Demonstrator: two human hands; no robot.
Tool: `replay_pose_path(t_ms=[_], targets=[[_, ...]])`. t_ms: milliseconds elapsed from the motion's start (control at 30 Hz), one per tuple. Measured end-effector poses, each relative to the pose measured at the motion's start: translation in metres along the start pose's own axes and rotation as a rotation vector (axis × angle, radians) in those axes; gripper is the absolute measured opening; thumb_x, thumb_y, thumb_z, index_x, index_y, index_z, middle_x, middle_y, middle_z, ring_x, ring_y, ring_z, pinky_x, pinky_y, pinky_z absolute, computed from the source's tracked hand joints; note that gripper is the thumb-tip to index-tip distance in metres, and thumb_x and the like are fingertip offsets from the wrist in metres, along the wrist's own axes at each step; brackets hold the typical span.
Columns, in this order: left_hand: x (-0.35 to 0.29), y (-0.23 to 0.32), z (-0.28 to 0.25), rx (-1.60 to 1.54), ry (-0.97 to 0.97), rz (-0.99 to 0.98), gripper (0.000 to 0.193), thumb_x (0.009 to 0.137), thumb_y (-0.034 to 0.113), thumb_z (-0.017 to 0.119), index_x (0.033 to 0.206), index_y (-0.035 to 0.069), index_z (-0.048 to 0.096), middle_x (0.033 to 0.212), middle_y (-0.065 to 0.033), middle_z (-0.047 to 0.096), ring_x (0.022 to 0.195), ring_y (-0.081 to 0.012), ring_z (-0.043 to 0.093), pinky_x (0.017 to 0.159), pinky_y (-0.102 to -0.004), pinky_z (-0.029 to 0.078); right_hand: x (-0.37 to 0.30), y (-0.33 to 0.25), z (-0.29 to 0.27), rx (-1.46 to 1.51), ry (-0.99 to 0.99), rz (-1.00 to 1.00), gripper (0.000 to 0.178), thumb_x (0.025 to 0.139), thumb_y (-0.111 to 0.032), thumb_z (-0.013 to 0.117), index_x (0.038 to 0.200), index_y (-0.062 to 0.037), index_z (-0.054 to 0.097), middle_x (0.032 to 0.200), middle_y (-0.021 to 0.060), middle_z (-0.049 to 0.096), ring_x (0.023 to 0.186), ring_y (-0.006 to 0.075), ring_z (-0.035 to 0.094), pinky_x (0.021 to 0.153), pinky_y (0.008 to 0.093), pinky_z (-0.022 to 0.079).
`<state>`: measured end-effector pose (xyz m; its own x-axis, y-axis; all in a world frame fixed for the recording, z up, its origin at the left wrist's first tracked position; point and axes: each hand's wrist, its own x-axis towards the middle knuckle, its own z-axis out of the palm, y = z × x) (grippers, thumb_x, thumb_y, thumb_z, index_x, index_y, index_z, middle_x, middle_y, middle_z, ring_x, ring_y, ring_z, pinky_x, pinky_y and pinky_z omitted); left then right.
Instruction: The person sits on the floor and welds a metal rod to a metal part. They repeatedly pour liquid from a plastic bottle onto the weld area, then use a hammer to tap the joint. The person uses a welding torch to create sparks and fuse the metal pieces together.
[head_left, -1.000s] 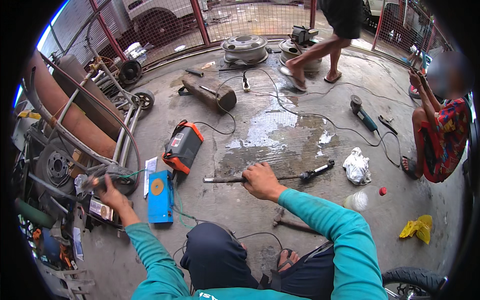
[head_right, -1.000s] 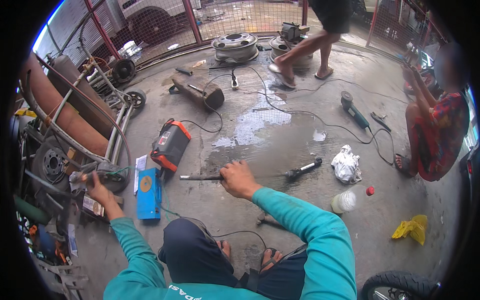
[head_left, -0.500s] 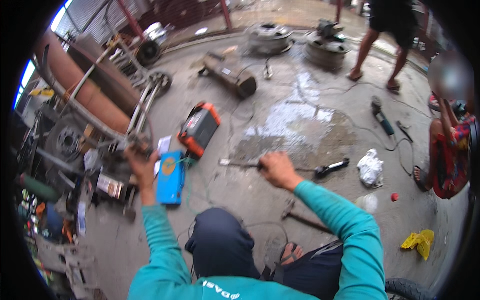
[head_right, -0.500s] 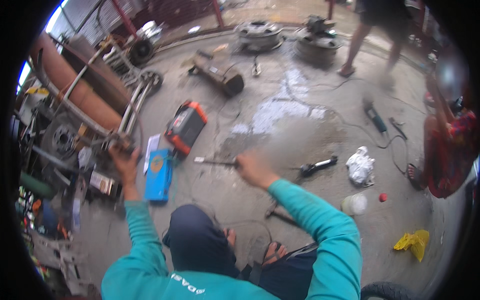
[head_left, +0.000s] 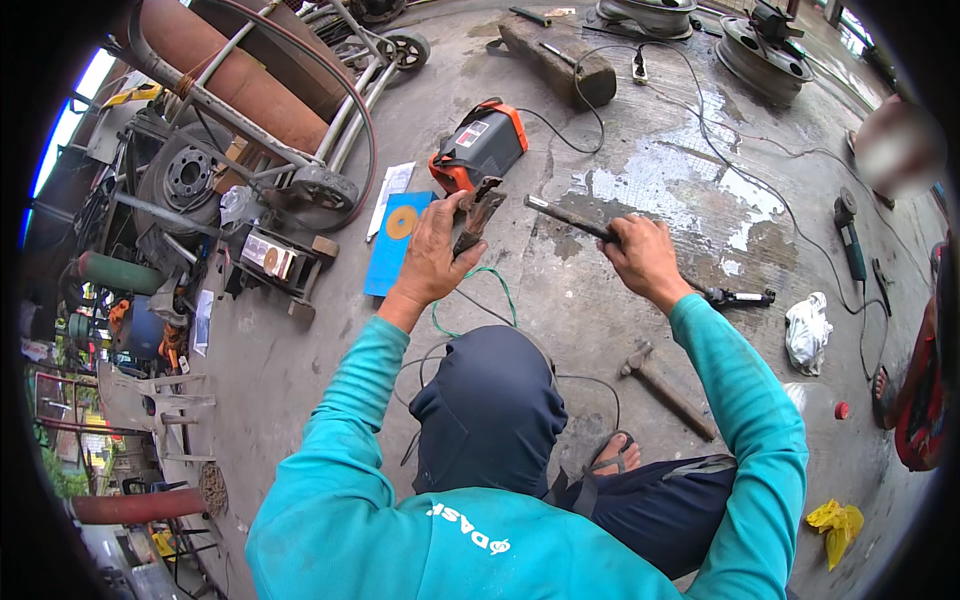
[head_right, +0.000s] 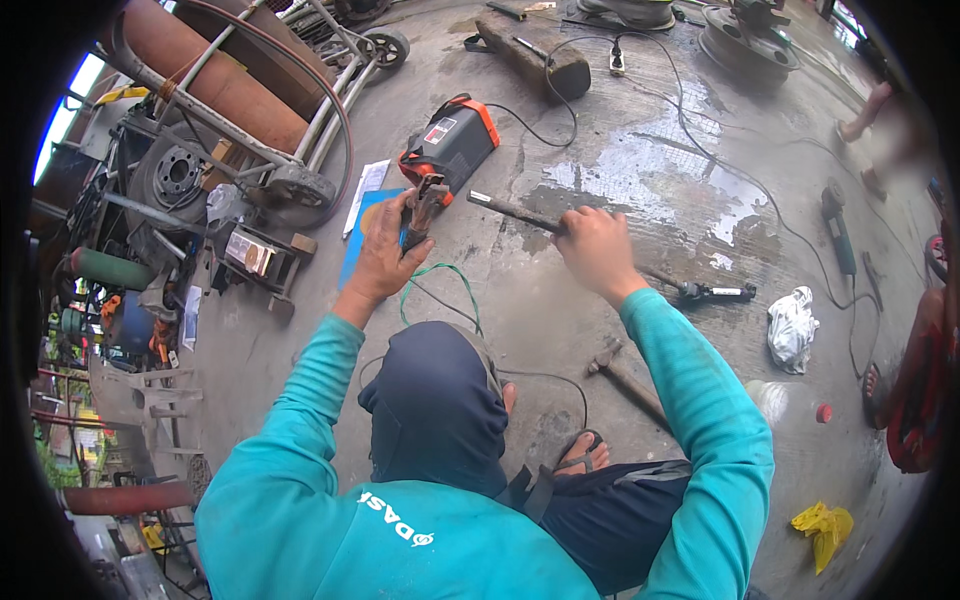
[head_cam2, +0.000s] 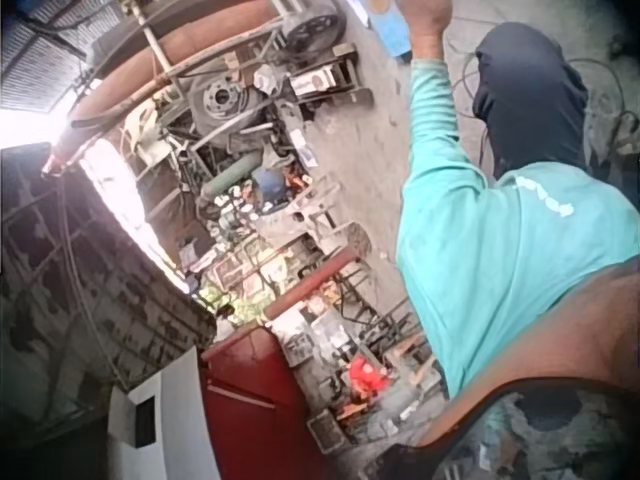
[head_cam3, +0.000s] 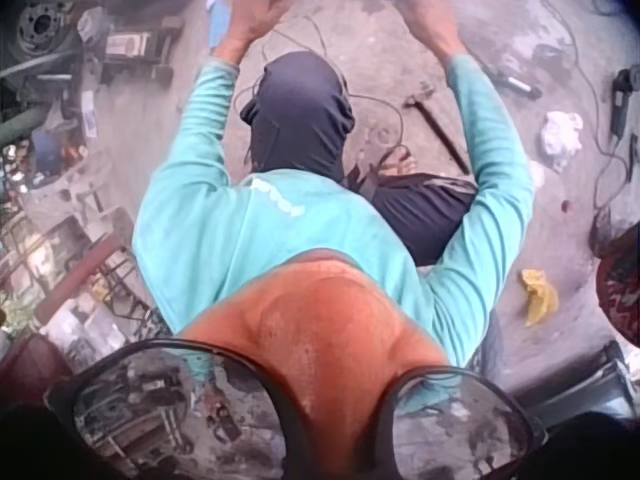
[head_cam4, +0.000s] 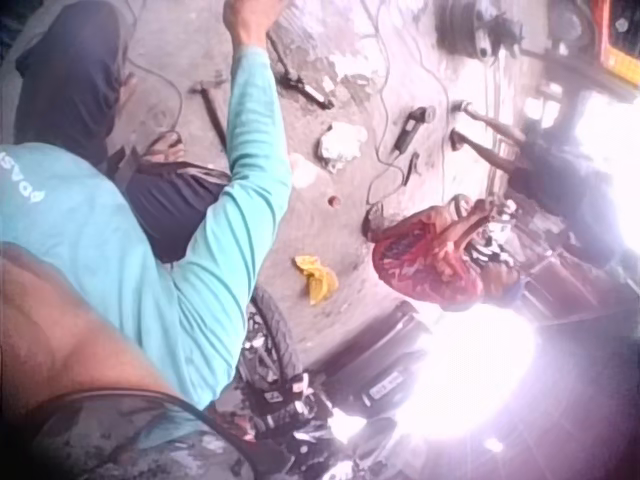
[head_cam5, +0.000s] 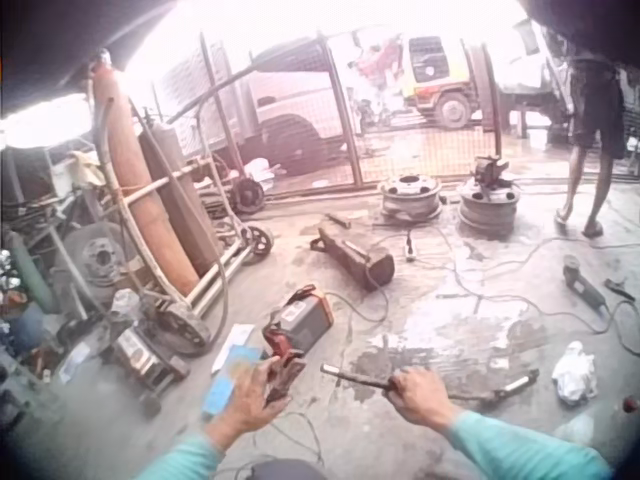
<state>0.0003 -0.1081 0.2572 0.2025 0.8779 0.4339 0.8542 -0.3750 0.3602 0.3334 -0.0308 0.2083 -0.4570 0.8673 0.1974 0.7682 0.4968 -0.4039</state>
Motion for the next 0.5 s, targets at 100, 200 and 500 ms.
replay_pose_path(t_ms=[100, 200, 500], targets=[[-0.004, 0.002, 0.003, 0.055, -0.073, -0.015, 0.072, 0.089, 0.036, 0.077, 0.144, 0.001, 0.046, 0.126, -0.0218, 0.060, 0.120, -0.0421, 0.060, 0.102, -0.0470, 0.048, 0.000, 0.005, 0.003, 0.027, -0.005, -0.008, 0.031, 0.094, -0.036, 0.069, 0.093, -0.0048, 0.067, 0.095, 0.0140, 0.066, 0.099, 0.0356, 0.063, 0.090, 0.0496, 0.042], [-0.007, 0.007, 0.005, 0.035, -0.174, -0.072, 0.070, 0.091, 0.040, 0.076, 0.140, -0.002, 0.049, 0.122, -0.0228, 0.063, 0.111, -0.0423, 0.064, 0.094, -0.0459, 0.052, 0.000, 0.006, 0.007, 0.020, 0.004, -0.019, 0.027, 0.092, -0.033, 0.069, 0.094, -0.0063, 0.067, 0.095, 0.0123, 0.066, 0.100, 0.0338, 0.063, 0.090, 0.0491, 0.042], [-0.006, 0.022, 0.029, -0.217, -0.089, -0.037, 0.068, 0.092, 0.046, 0.075, 0.134, -0.002, 0.053, 0.117, -0.0230, 0.065, 0.103, -0.0442, 0.067, 0.087, -0.0464, 0.054, 0.001, 0.002, 0.007, -0.013, -0.070, 0.004, 0.018, 0.089, -0.027, 0.071, 0.098, -0.0105, 0.070, 0.099, 0.0095, 0.067, 0.105, 0.0306, 0.064, 0.091, 0.0490, 0.042]])
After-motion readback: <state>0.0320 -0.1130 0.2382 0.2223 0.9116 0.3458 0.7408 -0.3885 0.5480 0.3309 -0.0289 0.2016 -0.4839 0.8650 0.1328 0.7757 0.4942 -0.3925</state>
